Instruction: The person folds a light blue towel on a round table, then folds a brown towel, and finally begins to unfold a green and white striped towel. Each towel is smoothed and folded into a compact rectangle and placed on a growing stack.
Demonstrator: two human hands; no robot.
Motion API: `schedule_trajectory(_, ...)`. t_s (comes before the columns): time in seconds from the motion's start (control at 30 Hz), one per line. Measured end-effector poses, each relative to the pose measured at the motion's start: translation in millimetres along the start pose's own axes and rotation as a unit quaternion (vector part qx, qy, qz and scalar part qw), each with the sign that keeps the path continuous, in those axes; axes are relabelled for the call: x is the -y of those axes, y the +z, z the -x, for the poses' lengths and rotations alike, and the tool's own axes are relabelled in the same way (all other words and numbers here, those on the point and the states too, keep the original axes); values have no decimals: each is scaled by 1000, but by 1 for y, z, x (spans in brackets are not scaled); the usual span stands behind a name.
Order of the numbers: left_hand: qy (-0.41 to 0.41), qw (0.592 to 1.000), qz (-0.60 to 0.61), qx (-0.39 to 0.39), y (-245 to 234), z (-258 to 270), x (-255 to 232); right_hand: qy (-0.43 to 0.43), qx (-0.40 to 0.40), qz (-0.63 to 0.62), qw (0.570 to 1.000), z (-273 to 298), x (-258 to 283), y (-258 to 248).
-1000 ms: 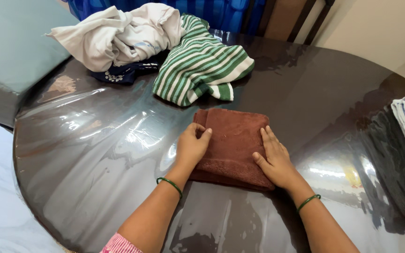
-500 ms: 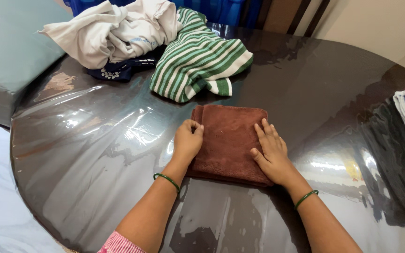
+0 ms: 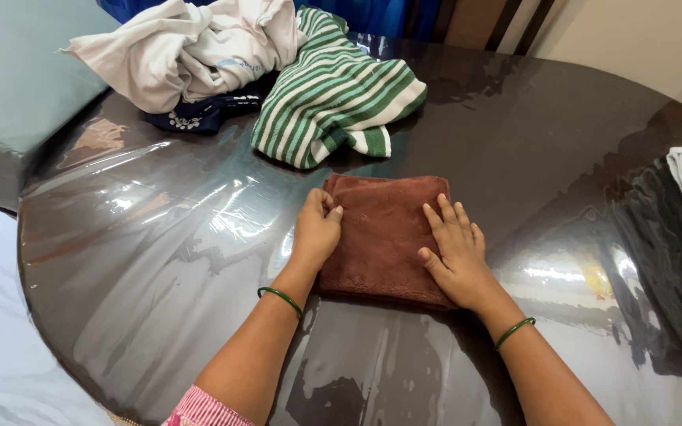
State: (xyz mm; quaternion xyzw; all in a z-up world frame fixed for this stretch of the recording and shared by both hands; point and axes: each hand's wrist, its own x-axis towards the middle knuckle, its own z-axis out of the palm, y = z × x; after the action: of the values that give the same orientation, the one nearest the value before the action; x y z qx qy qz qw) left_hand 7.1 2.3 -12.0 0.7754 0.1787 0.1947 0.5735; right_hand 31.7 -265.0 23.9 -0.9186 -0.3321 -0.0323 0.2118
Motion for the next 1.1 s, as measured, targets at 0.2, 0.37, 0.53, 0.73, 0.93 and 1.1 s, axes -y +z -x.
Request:
schedule_trajectory(0.2,47,990,-130,-9,-4,8,-21,16,14,-10,1000,2,1,-1)
schedule_trajectory(0.37,64,971,-231,0,-14,14,-45,-1,28,6,1000,3,7,-2)
schedule_trajectory(0.53,173,894,-412,-34,-9,25,-54,11,55,59,997,1,15,-5)
schedule_trajectory(0.73,296,898,-324,45,13,52,-58,-42,-33,83,995,6,33,-9)
schedule_trajectory(0.93,240,856,-418,187,26,61,-48,-51,32,101,993,1,40,7)
schedule_trajectory(1.1,209,853,-445,178,26,59,-48,-21,41,111,993,-1,36,15)
